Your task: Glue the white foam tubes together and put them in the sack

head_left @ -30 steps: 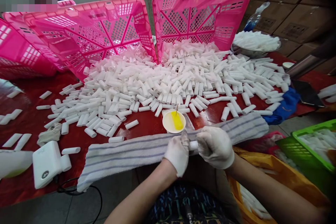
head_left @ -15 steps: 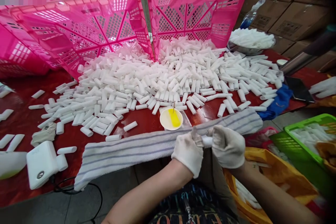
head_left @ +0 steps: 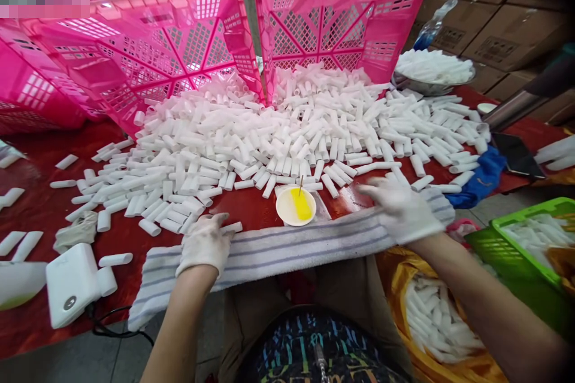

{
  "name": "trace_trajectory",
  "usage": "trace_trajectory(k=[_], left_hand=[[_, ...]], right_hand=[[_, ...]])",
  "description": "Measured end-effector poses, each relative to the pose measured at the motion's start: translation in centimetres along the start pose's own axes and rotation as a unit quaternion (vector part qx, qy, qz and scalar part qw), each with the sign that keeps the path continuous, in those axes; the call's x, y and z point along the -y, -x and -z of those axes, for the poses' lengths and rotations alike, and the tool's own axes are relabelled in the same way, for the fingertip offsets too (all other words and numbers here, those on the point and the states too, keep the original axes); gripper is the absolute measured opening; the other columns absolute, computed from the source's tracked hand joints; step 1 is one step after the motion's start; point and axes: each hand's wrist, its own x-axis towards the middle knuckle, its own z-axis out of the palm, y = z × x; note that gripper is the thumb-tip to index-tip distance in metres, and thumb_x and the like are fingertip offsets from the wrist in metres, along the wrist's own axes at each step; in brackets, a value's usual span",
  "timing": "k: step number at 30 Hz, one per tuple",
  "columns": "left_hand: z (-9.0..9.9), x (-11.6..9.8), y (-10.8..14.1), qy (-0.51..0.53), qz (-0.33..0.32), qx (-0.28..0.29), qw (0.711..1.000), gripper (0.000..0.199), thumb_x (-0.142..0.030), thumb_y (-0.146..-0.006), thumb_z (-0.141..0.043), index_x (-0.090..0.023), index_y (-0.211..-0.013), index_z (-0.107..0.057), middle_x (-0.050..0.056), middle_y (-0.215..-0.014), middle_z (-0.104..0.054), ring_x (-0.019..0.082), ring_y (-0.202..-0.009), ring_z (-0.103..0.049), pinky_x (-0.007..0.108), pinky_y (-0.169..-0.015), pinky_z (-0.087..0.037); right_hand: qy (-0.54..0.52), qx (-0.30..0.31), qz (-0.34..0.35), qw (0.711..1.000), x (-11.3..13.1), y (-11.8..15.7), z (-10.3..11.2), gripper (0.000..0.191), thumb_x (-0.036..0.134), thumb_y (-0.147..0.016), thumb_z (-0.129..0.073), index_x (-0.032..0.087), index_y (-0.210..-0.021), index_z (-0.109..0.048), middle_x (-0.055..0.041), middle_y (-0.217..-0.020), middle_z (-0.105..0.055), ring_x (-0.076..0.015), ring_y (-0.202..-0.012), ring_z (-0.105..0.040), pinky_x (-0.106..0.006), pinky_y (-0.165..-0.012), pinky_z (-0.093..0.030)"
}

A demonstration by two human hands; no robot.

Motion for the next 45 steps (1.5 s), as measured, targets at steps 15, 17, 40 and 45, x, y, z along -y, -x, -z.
trace_trajectory(k=[15, 17, 40, 45], left_hand=[[-2.7, -3.8, -1.6, 0.194, -0.087, -0.068, 0.975, 0.026, -0.038, -0.085, -0.06, -0.02, -0.102, -0.07, 0.009, -0.103, -0.068, 0.025, -0.098, -0.058, 0.039, -0.094, -0.045], [-3.2, -4.5, -1.7, 0.28, -0.066, -0.043, 0.957, 0.029, -0.038, -0.086, -0.06, -0.019, -0.105, -0.068, 0.008, -0.103, -0.068, 0.022, -0.094, -0.06, 0.037, -0.092, -0.048], [-3.2, -6.7, -1.5, 0.228, -0.077, 0.043, 0.97, 0.031, -0.026, -0.087, -0.058, -0.016, -0.115, -0.068, 0.013, -0.111, -0.066, 0.025, -0.104, -0.063, 0.039, -0.099, -0.048], [-2.8, -6.9, -1.5, 0.213, -0.058, 0.052, 0.974, 0.03, -0.027, -0.087, -0.06, -0.018, -0.114, -0.068, 0.012, -0.111, -0.066, 0.024, -0.102, -0.064, 0.037, -0.098, -0.048]], right_hand=[[-0.201, 0.047, 0.052, 0.977, 2.5, -6.5, -3.1, 0.031, 0.034, -0.091, -0.05, 0.016, -0.11, -0.068, -0.01, -0.105, -0.068, -0.0236, -0.097, -0.064, -0.039, -0.09, -0.052], [-0.267, 0.065, 0.021, 0.961, 3.3, -4.9, -3.6, 0.04, 0.043, -0.093, -0.049, 0.019, -0.12, -0.064, -0.0083, -0.112, -0.067, -0.0219, -0.101, -0.065, -0.036, -0.09, -0.054], [-0.386, -0.006, -0.007, 0.923, 4.1, -3.2, -9.9, 0.036, 0.042, -0.077, -0.073, 0.02, -0.105, -0.07, -0.007, -0.106, -0.069, -0.0228, -0.097, -0.066, -0.038, -0.089, -0.057], [-0.379, -0.022, -0.01, 0.925, 4.0, -2.5, -10.7, 0.029, 0.038, -0.086, -0.063, 0.021, -0.11, -0.068, -0.0066, -0.107, -0.069, -0.0218, -0.099, -0.067, -0.037, -0.092, -0.056]])
